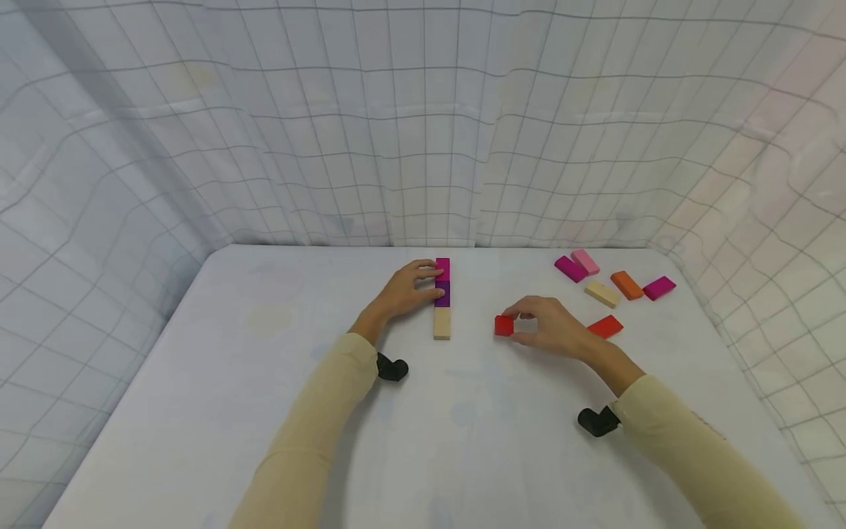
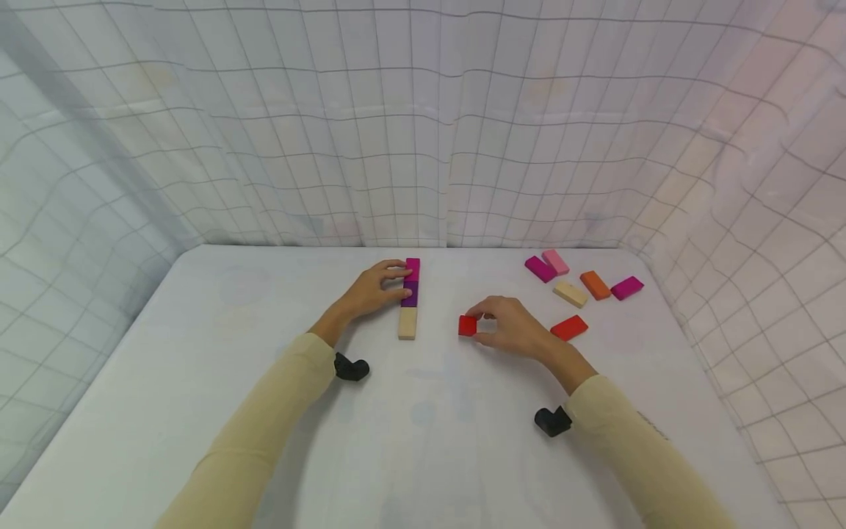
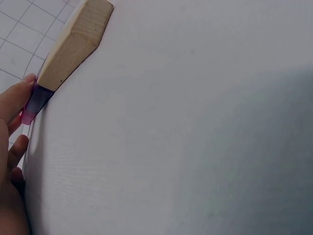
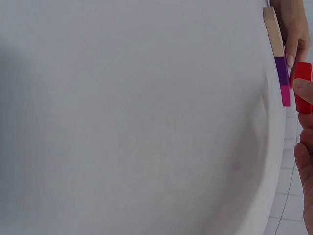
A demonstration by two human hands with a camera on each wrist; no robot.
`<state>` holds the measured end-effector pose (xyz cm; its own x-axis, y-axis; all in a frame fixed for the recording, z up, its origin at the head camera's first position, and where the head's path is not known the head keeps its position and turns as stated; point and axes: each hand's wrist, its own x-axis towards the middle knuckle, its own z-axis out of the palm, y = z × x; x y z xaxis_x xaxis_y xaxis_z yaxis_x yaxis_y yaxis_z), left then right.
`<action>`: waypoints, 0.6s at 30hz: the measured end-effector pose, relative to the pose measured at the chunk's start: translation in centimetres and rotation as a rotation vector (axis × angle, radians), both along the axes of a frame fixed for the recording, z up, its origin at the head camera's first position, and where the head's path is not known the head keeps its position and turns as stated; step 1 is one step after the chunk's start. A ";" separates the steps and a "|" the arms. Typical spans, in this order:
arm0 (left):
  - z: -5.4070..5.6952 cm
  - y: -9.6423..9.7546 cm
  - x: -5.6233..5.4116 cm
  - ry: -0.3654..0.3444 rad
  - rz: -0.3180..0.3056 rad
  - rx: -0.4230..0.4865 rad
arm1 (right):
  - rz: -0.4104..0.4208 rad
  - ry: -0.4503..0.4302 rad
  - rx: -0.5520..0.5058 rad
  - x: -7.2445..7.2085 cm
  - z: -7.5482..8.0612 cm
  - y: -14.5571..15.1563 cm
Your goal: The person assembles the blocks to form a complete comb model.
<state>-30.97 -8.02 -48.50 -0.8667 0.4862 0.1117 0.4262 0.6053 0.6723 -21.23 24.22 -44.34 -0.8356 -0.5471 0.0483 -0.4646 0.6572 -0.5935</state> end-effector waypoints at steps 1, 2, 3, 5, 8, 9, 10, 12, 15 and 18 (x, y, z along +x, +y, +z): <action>0.0 0.1 0.0 0.002 -0.001 0.000 | 0.004 -0.005 0.000 0.0 -0.1 -0.4; -0.1 0.1 -0.1 0.002 -0.001 -0.001 | 0.006 -0.012 0.002 0.0 -0.2 -0.8; -0.1 0.1 -0.1 0.003 0.000 -0.005 | 0.013 -0.015 0.002 0.1 -0.2 -1.2; -0.1 0.2 -0.1 -0.001 0.007 -0.008 | 0.030 -0.015 0.004 0.1 -0.4 -2.0; 0.0 0.2 0.0 -0.012 0.016 -0.006 | 0.057 -0.007 0.001 0.1 -0.6 -3.3; 0.1 0.2 0.0 -0.014 0.018 -0.005 | 0.067 -0.002 0.002 0.1 -0.7 -3.7; 0.1 0.2 0.1 -0.019 0.020 -0.005 | 0.072 -0.006 0.005 0.1 -0.8 -4.1; 0.2 0.2 0.1 -0.026 0.021 -0.004 | 0.080 -0.015 0.013 0.1 -1.0 -4.9; 0.2 0.2 0.2 -0.030 0.022 -0.009 | 0.099 -0.027 0.021 0.3 -1.1 -5.9; 0.2 0.2 0.2 -0.021 0.020 -0.017 | 0.119 -0.027 0.016 0.4 -1.2 -6.6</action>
